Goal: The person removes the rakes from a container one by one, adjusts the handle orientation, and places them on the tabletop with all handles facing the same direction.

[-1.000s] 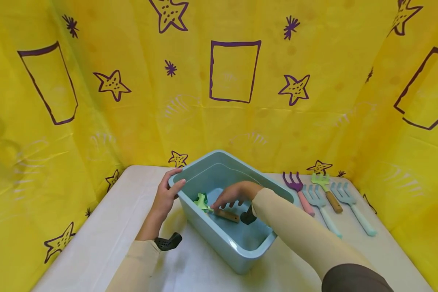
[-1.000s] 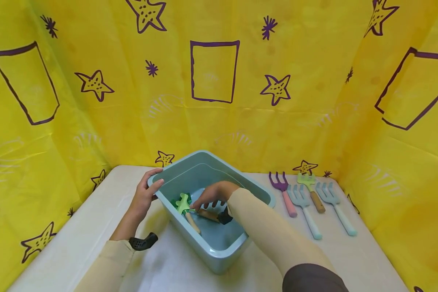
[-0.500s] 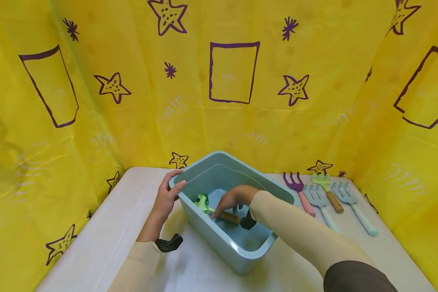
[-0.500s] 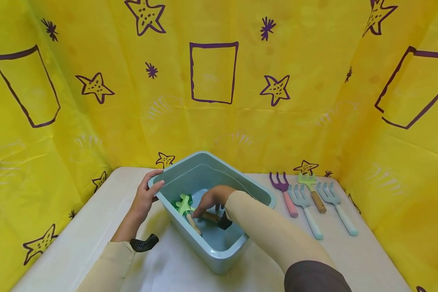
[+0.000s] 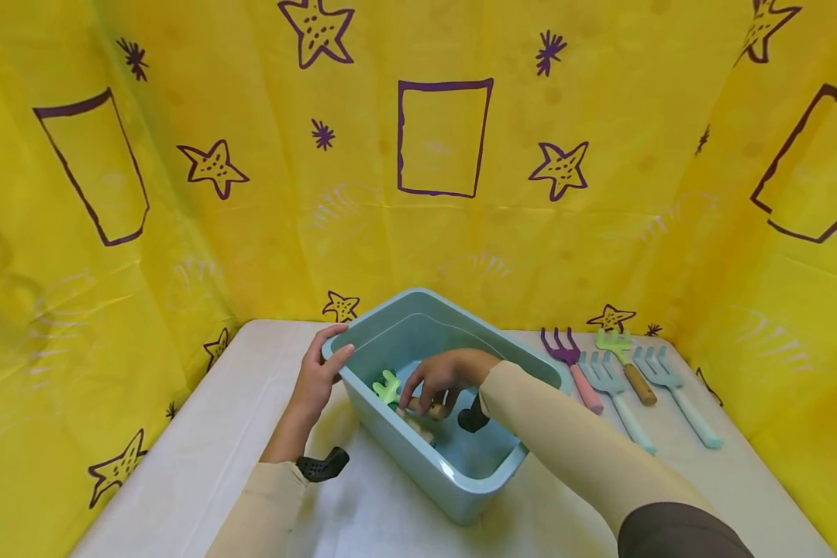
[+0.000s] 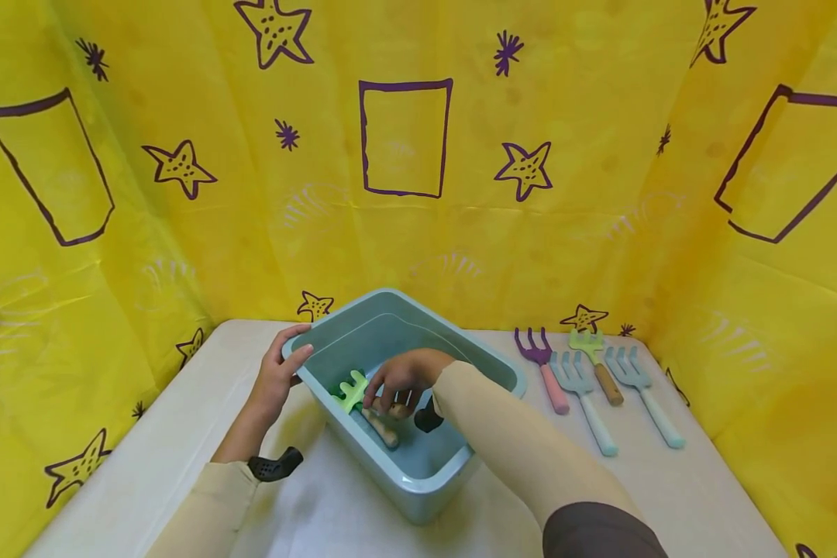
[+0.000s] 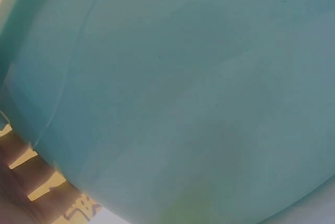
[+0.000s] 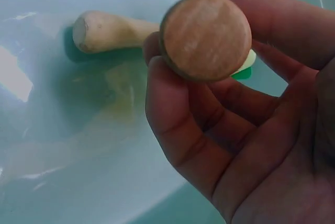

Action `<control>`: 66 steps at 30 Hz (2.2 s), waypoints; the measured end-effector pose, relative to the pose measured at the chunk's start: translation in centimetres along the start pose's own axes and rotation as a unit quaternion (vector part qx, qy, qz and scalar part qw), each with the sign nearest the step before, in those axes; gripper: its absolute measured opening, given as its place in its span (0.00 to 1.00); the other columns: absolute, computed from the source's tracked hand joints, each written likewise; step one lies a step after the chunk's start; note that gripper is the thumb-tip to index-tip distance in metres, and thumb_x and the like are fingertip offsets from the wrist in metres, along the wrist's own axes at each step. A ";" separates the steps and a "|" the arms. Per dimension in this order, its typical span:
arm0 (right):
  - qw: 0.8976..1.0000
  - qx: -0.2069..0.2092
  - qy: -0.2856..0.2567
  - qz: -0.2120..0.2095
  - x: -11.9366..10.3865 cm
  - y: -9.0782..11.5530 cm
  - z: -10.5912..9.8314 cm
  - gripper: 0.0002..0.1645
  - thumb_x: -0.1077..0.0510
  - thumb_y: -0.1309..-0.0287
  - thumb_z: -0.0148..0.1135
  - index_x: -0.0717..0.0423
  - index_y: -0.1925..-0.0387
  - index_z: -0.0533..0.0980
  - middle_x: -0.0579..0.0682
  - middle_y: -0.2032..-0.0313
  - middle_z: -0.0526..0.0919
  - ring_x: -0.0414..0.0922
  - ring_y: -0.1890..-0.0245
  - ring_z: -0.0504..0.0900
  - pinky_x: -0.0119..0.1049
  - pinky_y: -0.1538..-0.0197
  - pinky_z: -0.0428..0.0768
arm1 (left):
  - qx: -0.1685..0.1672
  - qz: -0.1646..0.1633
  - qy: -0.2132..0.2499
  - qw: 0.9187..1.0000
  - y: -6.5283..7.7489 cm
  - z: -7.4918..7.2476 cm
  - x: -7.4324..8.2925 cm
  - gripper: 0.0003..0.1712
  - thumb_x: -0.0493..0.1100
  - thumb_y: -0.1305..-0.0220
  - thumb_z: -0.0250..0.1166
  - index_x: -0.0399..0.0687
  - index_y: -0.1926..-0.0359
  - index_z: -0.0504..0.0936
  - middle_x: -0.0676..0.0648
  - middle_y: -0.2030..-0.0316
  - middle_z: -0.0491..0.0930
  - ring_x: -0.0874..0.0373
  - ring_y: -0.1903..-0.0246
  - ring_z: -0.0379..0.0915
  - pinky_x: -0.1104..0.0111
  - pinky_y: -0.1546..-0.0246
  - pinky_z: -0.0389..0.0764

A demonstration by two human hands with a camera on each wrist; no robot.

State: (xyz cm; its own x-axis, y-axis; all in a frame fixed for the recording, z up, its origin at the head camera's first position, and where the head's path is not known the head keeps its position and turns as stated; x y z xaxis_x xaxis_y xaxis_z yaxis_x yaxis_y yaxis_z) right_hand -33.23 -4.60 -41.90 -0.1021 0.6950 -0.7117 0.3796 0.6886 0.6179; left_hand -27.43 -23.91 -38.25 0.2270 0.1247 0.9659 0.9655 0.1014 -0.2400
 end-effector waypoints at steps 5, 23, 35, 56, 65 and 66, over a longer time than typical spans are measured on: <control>1.000 -0.013 0.001 -0.003 -0.3 0.1 -0.1 0.21 0.67 0.42 0.62 0.56 0.45 0.78 0.52 0.54 0.75 0.46 0.64 0.75 0.39 0.60 0.81 | -0.002 -0.015 -0.010 1.000 0.7 0.2 1.5 0.28 0.44 0.29 0.56 0.44 0.32 0.63 0.37 0.34 0.62 0.39 0.40 0.65 0.46 0.44 0.71; 0.992 -0.034 -0.123 -0.022 -1.5 1.8 -0.9 0.19 0.76 0.39 0.55 0.57 0.50 0.73 0.61 0.67 0.74 0.54 0.73 0.80 0.42 0.63 0.84 | 0.011 0.003 0.000 1.000 -0.6 -0.7 -1.7 0.27 0.50 0.31 0.59 0.54 0.34 0.66 0.42 0.36 0.65 0.40 0.42 0.67 0.47 0.46 0.73; 0.986 0.001 -0.138 -0.089 -2.2 3.3 -2.2 0.18 0.73 0.41 0.59 0.58 0.51 0.73 0.59 0.58 0.72 0.54 0.71 0.81 0.44 0.61 0.83 | 0.007 -0.002 -0.002 1.000 -0.7 -0.3 -1.8 0.27 0.49 0.31 0.60 0.54 0.33 0.66 0.43 0.35 0.65 0.42 0.44 0.69 0.50 0.46 0.74; 0.950 0.062 -0.158 -0.260 -4.3 6.8 -5.2 0.19 0.69 0.42 0.59 0.57 0.48 0.72 0.59 0.52 0.71 0.55 0.57 0.74 0.38 0.64 0.78 | 0.002 -0.014 -0.007 1.000 -0.9 -0.2 -1.5 0.27 0.47 0.29 0.58 0.54 0.32 0.65 0.42 0.33 0.62 0.40 0.39 0.63 0.45 0.44 0.71; 0.945 0.117 -0.139 -0.272 -2.8 9.0 -6.6 0.16 0.68 0.37 0.55 0.58 0.48 0.72 0.61 0.54 0.73 0.49 0.63 0.74 0.36 0.66 0.78 | -0.004 -0.026 -0.018 0.999 0.0 0.2 0.3 0.28 0.46 0.29 0.57 0.49 0.31 0.63 0.38 0.33 0.61 0.38 0.40 0.64 0.45 0.44 0.70; 0.947 0.123 -0.131 -0.268 -2.6 9.3 -6.7 0.16 0.68 0.37 0.56 0.56 0.48 0.73 0.63 0.53 0.73 0.50 0.62 0.74 0.36 0.65 0.78 | -0.002 -0.024 -0.018 1.000 -0.2 0.1 -0.2 0.28 0.47 0.29 0.57 0.51 0.31 0.63 0.39 0.33 0.62 0.39 0.40 0.64 0.45 0.44 0.70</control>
State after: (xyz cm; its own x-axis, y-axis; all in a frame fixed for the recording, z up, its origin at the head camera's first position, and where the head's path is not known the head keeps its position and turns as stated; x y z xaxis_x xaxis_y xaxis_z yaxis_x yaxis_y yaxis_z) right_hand -35.61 1.40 -32.06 -0.1207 0.1627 -0.9793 0.5446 0.8356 0.0717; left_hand -27.65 -23.82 -38.37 0.1755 0.1542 0.9723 0.9759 0.1032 -0.1925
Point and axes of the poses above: each hand's wrist, its own y-axis away from the middle knuckle, its own z-axis out of the palm, x = y × z, the point moved 6 cm from there along -y, towards the middle knuckle
